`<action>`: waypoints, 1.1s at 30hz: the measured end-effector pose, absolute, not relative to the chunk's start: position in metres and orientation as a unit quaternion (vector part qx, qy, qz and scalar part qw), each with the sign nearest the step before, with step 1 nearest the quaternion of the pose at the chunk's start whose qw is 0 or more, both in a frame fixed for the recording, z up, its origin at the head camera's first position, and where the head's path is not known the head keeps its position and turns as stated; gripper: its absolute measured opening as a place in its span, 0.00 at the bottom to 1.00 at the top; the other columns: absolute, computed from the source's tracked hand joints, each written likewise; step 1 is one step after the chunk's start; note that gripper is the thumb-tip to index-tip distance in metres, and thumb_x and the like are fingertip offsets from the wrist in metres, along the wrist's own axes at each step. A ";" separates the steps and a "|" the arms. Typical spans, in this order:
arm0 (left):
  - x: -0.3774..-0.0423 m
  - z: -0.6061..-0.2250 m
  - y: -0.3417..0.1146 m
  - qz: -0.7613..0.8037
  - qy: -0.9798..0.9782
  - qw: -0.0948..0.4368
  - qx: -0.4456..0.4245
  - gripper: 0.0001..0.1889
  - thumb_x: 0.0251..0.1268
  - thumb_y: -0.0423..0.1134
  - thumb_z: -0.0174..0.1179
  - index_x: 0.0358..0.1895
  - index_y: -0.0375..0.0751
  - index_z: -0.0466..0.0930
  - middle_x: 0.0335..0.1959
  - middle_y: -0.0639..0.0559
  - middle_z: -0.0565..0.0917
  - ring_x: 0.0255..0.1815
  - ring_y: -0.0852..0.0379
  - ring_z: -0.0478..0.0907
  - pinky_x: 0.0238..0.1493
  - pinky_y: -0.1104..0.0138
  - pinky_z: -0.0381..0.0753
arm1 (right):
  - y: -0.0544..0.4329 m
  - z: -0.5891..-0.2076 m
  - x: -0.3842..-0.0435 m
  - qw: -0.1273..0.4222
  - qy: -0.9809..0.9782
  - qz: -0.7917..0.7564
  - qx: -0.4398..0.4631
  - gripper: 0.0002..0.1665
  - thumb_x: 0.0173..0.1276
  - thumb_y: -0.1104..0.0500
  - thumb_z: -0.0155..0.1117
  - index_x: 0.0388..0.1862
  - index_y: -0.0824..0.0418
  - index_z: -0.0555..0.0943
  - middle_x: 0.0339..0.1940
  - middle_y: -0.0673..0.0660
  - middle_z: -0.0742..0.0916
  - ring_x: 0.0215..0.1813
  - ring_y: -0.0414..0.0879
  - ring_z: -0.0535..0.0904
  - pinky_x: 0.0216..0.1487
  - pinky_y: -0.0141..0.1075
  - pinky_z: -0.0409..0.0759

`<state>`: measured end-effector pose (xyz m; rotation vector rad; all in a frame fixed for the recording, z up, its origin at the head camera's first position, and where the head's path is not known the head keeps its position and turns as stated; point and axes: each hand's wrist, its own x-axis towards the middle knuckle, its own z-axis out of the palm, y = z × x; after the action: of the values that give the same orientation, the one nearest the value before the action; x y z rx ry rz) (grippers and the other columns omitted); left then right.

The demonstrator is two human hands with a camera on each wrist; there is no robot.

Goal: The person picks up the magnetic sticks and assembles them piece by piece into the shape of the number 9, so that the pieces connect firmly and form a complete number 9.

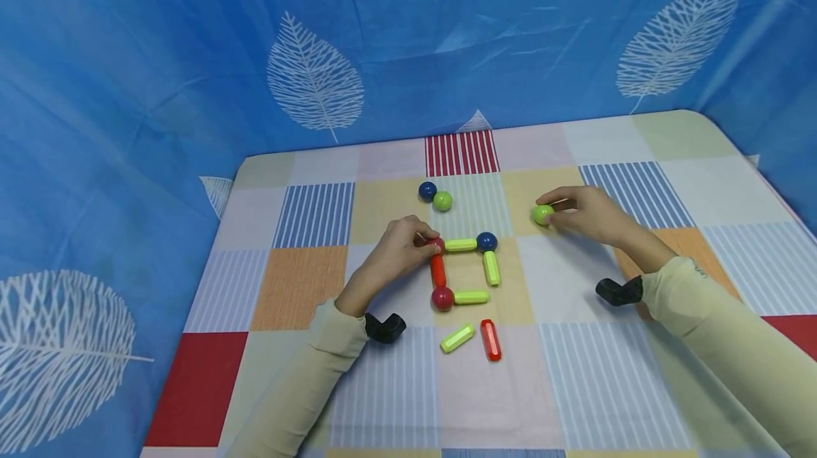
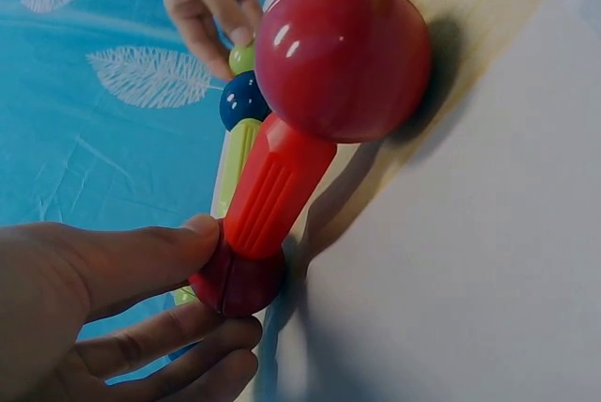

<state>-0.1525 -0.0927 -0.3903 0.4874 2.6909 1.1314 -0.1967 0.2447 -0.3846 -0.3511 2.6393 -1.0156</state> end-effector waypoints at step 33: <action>-0.153 -0.390 -0.093 0.393 0.900 0.093 0.164 0.10 0.61 0.32 0.68 0.45 0.32 0.87 0.38 0.46 0.83 0.39 0.51 0.80 0.39 0.68 0.81 | 0.218 -0.395 -0.101 0.136 0.886 -0.414 -0.160 0.18 0.65 0.56 0.70 0.54 0.56 0.83 0.52 0.55 0.86 0.60 0.56 0.78 0.56 0.52 0.75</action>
<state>-0.1530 -0.0929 -0.3900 0.4860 2.6724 1.1668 -0.1009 0.2180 -0.3951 -0.4625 2.5646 -1.2000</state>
